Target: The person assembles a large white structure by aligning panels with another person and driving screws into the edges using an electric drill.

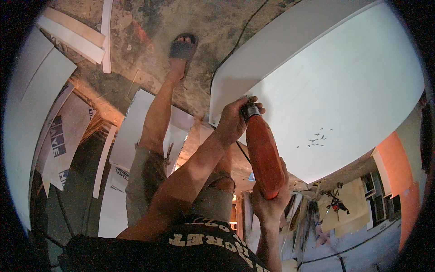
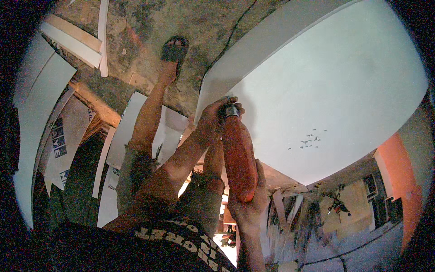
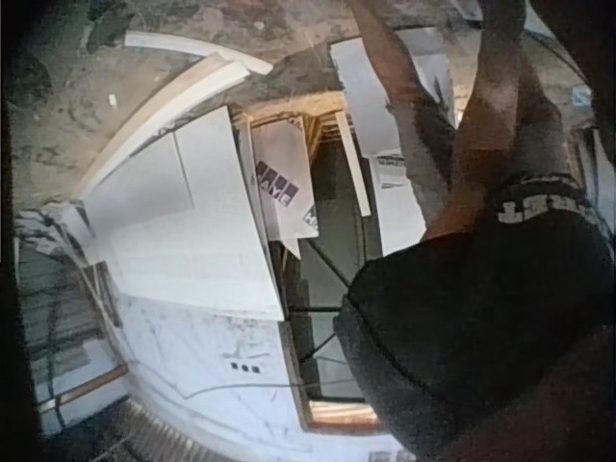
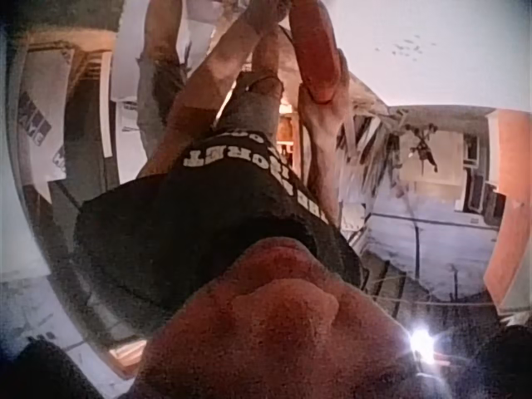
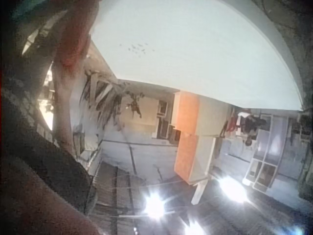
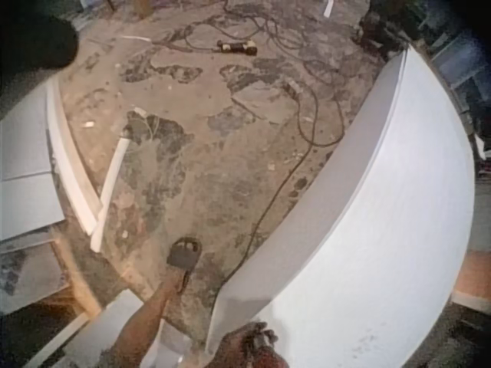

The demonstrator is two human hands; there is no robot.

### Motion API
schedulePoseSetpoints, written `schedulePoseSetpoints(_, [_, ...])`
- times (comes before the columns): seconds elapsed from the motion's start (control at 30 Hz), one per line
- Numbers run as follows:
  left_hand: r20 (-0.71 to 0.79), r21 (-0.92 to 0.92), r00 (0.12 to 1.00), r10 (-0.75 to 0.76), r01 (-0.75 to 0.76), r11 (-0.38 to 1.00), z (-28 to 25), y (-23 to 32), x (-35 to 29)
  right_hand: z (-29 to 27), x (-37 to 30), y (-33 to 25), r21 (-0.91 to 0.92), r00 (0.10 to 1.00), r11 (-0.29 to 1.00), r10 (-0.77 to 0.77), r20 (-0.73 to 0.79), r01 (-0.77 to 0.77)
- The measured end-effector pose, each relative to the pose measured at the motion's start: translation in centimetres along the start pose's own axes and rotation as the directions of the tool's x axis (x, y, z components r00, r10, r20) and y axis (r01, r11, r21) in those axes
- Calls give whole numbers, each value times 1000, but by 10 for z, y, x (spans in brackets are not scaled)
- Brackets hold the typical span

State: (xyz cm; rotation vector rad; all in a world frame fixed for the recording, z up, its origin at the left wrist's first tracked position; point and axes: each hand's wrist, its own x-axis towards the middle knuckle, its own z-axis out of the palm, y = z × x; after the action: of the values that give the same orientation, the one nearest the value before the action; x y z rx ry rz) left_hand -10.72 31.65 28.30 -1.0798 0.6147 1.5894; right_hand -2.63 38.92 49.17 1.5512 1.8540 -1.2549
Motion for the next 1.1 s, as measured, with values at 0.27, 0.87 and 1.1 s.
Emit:
schedulePoseSetpoints(0.27, [-36, -80, 992, -121, 118, 990, 40, -9, -46, 0, -3, -8, 85, 998, 995, 53, 27, -55])
schedulePoseSetpoints(0.87, [-81, -198, 989, -127, 108, 974, 31, -15, -37, 0, -1, -14, 4, 999, 1000, 22, 40, -22])
schedulePoseSetpoints(1.1, [-41, -277, 990, -136, 120, 953, 27, -16, -32, 1, 2, -17, 22, 999, 1000, 10, 33, -11])
